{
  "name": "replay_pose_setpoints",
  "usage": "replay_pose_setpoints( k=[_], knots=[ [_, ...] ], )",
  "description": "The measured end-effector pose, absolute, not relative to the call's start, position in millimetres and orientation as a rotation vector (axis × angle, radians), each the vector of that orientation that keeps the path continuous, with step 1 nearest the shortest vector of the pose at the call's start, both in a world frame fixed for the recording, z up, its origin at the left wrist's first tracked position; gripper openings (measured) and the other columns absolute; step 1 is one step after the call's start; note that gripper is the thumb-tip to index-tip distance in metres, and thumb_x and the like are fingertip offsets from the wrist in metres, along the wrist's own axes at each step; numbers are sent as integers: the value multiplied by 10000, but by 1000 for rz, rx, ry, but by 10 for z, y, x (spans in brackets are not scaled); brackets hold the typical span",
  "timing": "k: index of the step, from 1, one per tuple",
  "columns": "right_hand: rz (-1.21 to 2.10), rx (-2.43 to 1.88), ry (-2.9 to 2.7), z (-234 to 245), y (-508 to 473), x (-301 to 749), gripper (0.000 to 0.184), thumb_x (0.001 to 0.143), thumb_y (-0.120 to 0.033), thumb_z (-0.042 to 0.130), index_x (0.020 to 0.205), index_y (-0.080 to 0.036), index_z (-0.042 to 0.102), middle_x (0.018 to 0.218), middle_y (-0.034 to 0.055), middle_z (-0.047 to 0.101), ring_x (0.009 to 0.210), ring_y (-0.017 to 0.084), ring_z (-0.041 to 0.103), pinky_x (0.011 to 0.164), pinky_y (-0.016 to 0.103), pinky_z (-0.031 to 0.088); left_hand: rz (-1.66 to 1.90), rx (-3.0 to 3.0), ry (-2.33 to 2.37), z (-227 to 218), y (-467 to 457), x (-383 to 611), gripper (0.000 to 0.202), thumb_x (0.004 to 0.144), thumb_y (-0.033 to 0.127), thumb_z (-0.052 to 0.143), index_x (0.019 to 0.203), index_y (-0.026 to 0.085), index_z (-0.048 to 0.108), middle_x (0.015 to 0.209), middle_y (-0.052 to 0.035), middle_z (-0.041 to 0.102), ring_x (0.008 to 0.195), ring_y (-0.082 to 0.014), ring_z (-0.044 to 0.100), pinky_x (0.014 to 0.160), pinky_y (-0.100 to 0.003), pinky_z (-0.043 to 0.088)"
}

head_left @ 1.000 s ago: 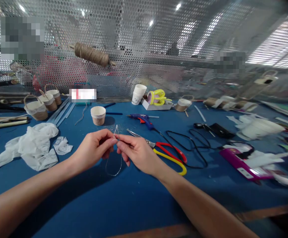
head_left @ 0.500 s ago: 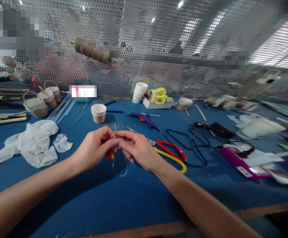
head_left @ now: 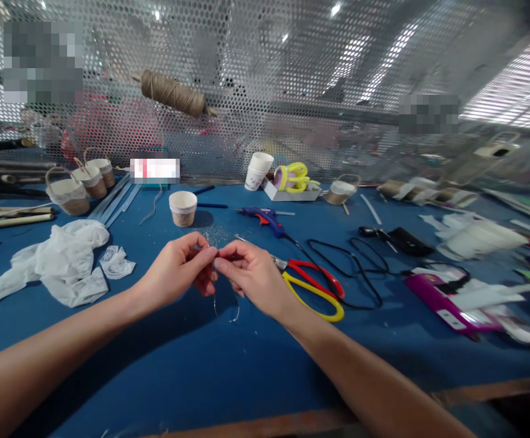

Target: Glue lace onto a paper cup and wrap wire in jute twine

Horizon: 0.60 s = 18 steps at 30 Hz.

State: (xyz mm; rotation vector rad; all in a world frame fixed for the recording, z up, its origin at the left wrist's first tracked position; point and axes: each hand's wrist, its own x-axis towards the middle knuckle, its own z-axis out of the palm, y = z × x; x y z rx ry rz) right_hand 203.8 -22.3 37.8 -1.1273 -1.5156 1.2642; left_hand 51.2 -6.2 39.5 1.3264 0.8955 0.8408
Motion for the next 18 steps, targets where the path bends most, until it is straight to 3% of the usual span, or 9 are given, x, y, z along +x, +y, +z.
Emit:
replay_pose_setpoints(
  k=[11, 16, 18],
  knots=[
    [1193, -1145, -1575, 385, -260, 2025, 107, 775, -264, 580, 737, -169, 551, 550, -47, 530, 392, 40, 404, 355, 180, 321, 816, 1288, 874, 413, -69, 503, 232, 792, 307, 577, 706, 173, 408, 517, 37, 601, 412, -110, 605, 405, -206, 499],
    [1093, -1153, -1645, 359, -259, 2011, 101, 778, -265, 565, 761, -166, 564, 646, -3, 579, 535, 87, 518, 505, 229, 433, 801, 1286, 895, 426, -61, 506, 204, 814, 271, 540, 714, 180, 388, 500, 45, 596, 416, -109, 608, 411, -202, 501],
    [977, -1198, -1719, 335, -260, 2009, 98, 758, -259, 586, 773, -162, 579, 644, -3, 558, 550, 93, 497, 515, 236, 424, 810, 1297, 906, 418, -55, 507, 201, 816, 274, 535, 713, 179, 392, 473, 50, 581, 422, -109, 609, 419, -198, 502]
  ],
)
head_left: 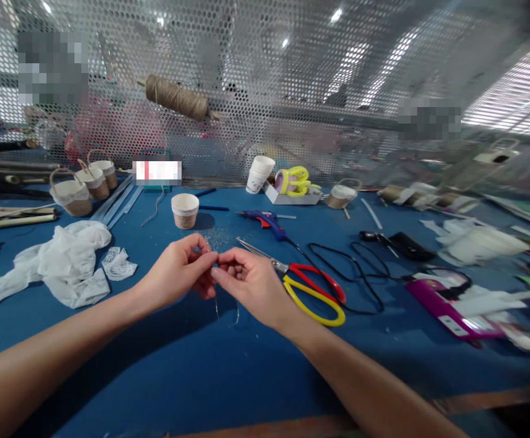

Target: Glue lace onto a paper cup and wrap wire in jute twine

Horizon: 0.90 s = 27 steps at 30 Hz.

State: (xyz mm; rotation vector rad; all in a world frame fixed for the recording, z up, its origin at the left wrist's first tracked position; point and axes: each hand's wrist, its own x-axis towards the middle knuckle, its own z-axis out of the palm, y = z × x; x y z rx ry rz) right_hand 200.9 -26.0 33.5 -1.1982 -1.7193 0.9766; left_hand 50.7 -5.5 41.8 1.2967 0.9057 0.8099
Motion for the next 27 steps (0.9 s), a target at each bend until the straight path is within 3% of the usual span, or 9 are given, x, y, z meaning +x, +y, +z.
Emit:
replay_pose_setpoints(
  k=[4, 11, 18, 27],
  knots=[
    [671, -1279, -1875, 290, -271, 2001, 59, 726, -213, 619, 767, -173, 606, 596, -28, 467, 529, 87, 412, 480, 222, 367, 859, 1302, 903, 374, -37, 510, 237, 773, 299, 588, 688, 173, 406, 496, 53, 576, 439, -108, 609, 439, -211, 511],
    [421, -1248, -1944, 298, -284, 1980, 39, 756, -162, 550, 757, -179, 585, 636, -11, 479, 539, 98, 429, 525, 243, 386, 955, 1342, 871, 313, -8, 513, 263, 713, 306, 647, 622, 155, 452, 544, 57, 548, 506, -75, 561, 512, -207, 488],
    [648, -1215, -1813, 320, -274, 1988, 47, 757, -207, 576, 782, -175, 599, 644, -16, 471, 524, 91, 428, 493, 238, 388, 1039, 1215, 811, 332, 40, 486, 192, 683, 259, 682, 707, 129, 543, 579, 47, 575, 522, -58, 528, 544, -200, 452],
    [716, -1171, -1782, 302, -279, 1984, 65, 760, -207, 579, 804, -166, 603, 669, -13, 470, 534, 88, 436, 488, 237, 388, 1050, 1068, 762, 357, 50, 493, 184, 602, 192, 736, 644, 116, 573, 566, 34, 598, 518, -60, 537, 537, -198, 451]
  ],
)
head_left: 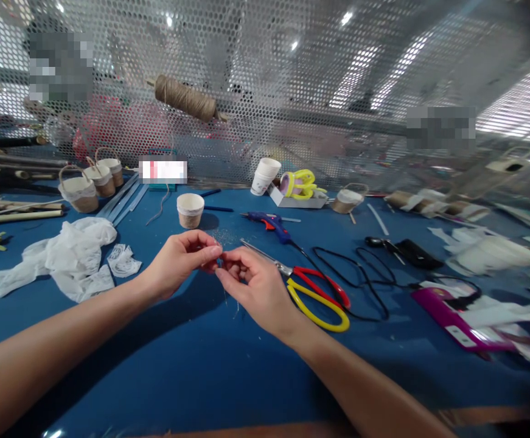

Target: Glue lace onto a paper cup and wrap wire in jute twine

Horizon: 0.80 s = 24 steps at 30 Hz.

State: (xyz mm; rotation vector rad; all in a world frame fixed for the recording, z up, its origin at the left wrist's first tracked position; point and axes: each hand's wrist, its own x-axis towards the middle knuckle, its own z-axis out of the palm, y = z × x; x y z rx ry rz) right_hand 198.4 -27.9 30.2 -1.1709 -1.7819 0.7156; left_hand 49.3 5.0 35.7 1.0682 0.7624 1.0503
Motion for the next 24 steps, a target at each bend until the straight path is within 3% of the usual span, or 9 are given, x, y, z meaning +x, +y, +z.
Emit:
replay_pose_setpoints(
  k=[8, 24],
  knots=[
    [662, -1122, -1785, 286, -280, 1977, 47, 762, -176, 572, 798, -170, 602, 674, -14, 477, 541, 79, 452, 480, 211, 406, 1124, 1166, 790, 320, 43, 505, 150, 618, 183, 714, 651, 124, 580, 613, 23, 617, 526, -64, 543, 535, -204, 458],
    [411, -1153, -1908, 260, -275, 2006, 90, 783, -208, 590, 828, -147, 638, 669, 2, 517, 552, 95, 467, 501, 230, 413, 1212, 1227, 856, 347, -18, 521, 110, 685, 204, 664, 659, 131, 585, 522, 33, 583, 505, -72, 535, 538, -208, 456]
  ],
)
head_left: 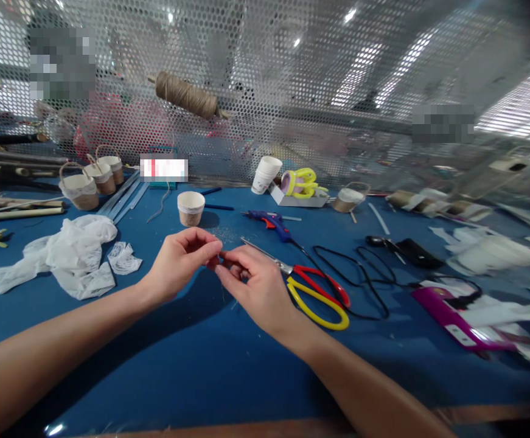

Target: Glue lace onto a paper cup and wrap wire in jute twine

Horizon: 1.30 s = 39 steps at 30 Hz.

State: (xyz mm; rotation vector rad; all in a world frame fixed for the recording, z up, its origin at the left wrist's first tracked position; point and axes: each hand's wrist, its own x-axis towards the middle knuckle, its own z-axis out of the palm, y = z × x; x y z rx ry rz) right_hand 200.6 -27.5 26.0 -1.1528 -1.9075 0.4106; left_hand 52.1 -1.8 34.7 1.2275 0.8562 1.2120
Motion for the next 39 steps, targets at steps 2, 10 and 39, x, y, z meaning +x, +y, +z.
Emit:
replay_pose_setpoints(
  k=[2, 10, 39],
  knots=[
    [338, -1143, -1926, 256, -278, 2001, 97, 780, -198, 591, 837, -139, 641, 654, 1, 512, 541, 97, 459, 509, 237, 415, 1219, 1245, 869, 348, -19, 525, 105, 692, 202, 658, 661, 133, 586, 527, 30, 587, 506, -74, 538, 537, -209, 458],
    [203, -1120, -1966, 265, -280, 2000, 114, 777, -212, 616, 854, -128, 632, 680, 22, 558, 594, 121, 506, 552, 256, 440, 1227, 1271, 828, 335, -10, 510, 108, 707, 213, 647, 665, 140, 579, 535, 33, 579, 515, -75, 529, 536, -210, 440],
    [116, -1224, -2183, 227, -330, 1973, 262, 906, -194, 383, 883, -130, 636, 801, 99, 710, 695, 180, 666, 652, 284, 487, 1355, 1192, 804, 332, -34, 546, 116, 742, 184, 605, 685, 141, 513, 636, 17, 606, 510, -67, 543, 537, -223, 469]
  ],
)
